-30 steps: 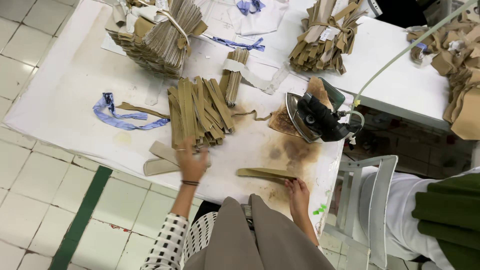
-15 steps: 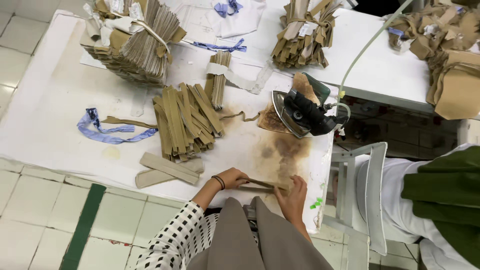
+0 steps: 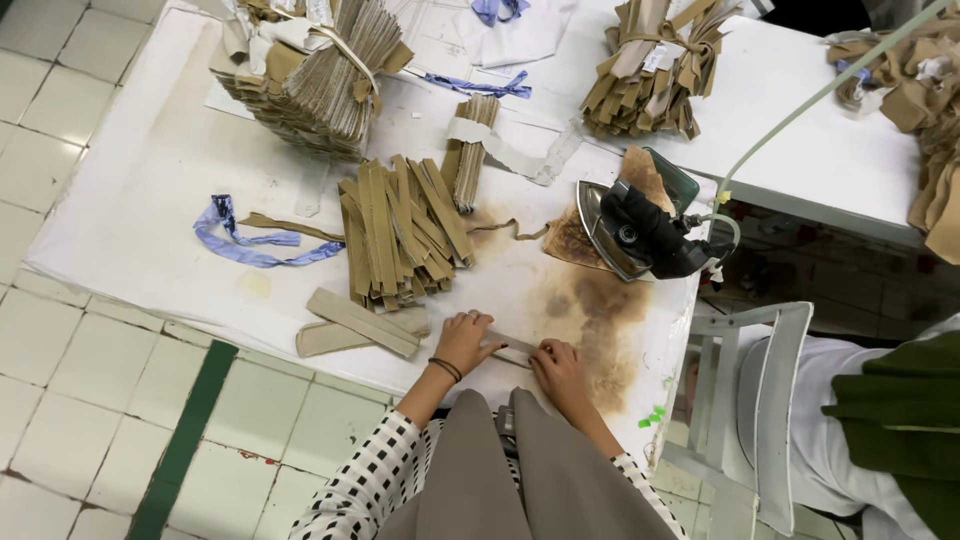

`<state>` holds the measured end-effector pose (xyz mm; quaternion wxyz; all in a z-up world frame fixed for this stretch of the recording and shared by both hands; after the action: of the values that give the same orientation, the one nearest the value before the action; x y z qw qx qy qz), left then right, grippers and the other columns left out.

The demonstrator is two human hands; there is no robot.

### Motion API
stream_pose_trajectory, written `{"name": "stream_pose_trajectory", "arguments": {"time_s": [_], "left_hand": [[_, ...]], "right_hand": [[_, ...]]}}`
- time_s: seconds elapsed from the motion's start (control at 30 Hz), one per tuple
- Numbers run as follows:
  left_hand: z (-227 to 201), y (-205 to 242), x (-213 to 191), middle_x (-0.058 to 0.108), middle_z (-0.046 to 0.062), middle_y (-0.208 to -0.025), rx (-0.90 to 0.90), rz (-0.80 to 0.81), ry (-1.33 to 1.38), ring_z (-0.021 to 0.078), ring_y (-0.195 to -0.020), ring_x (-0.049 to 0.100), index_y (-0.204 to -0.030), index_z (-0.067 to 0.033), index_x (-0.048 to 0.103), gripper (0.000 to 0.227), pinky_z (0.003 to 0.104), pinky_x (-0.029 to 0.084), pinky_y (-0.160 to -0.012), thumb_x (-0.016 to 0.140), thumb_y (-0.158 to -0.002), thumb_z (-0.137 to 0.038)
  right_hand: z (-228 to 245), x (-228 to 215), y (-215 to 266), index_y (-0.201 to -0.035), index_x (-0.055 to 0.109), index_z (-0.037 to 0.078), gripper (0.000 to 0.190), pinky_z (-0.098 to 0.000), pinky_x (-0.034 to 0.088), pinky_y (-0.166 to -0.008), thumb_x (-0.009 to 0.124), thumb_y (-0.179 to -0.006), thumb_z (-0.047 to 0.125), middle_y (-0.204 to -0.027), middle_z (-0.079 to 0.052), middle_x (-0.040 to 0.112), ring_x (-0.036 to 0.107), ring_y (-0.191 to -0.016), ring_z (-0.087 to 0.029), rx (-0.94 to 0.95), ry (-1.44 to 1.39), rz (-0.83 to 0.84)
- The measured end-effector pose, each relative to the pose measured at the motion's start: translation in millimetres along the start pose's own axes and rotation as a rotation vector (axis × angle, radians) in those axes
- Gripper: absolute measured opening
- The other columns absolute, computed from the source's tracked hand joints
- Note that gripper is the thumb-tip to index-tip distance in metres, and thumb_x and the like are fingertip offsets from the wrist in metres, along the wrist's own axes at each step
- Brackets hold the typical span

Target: The person repeatedly picks up narrow beige fabric strips from a pile, folds them in half lengthwise, and presses them with a steam iron on a white table. The ironed strips are placed back onto the pile. The process is repeated for multiple strips throughout the clip.

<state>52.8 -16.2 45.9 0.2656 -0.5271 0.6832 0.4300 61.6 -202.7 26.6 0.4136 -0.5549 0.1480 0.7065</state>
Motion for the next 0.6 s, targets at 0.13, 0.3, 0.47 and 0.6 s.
{"name": "stream_pose_trajectory", "arguments": {"time_s": [0.13,0.3,0.47,0.6], "left_hand": [[-16,11,32,0.054,0.007,-0.104,0.38,-0.467,-0.114,0.0259,-0.102,0.052,-0.108,-0.0152,0.055,0.042,0.038,0.043,-0.079,0.059,-0.081,-0.047],[4,-10,77,0.052,0.001,-0.096,0.455,-0.31,-0.256,0.0198,-0.096,0.05,-0.098,-0.0166,0.055,0.023,0.033,0.04,-0.078,0.064,-0.077,-0.021],[28,-19,69,0.052,-0.003,-0.087,0.333,-0.183,-0.136,0.0176,-0.088,0.052,-0.094,-0.0206,0.056,0.014,0.032,0.041,-0.077,0.062,-0.082,-0.021],[50,-11,54,0.054,-0.006,-0.086,0.162,-0.179,-0.007,0.0148,-0.091,0.052,-0.092,-0.0257,0.057,0.008,0.032,0.039,-0.083,0.059,-0.085,-0.028]], "right_hand": [[-3,-10,-10,-0.084,0.061,0.02,0.014,-0.039,0.038,-0.083,0.067,-0.077,0.031,-0.1,-0.001,0.052,0.054,-0.094,-0.023,0.087,-0.048,0.137],[-11,-4,-8,-0.085,0.061,0.023,0.026,-0.0379,0.035,-0.083,0.072,-0.07,0.041,-0.097,0.003,0.048,0.047,-0.094,-0.019,0.069,-0.001,0.179],[-34,0,19,-0.091,0.062,0.023,0.007,-0.031,0.038,-0.079,0.06,-0.085,0.027,-0.087,0.005,0.054,0.055,-0.087,-0.015,0.227,-0.029,0.198],[-49,-16,41,-0.091,0.065,0.024,0.008,-0.0273,0.039,-0.081,0.059,-0.087,0.027,-0.088,0.007,0.06,0.058,-0.093,-0.012,0.453,-0.127,0.099]]}}
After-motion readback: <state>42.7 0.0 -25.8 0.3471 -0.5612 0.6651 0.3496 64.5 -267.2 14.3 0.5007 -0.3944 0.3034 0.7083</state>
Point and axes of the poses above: each hand's wrist, its own y-axis away from the middle knuckle, its own x-axis out of the palm, z = x × y, the point moved 6 cm from there along -y, towards the middle knuckle
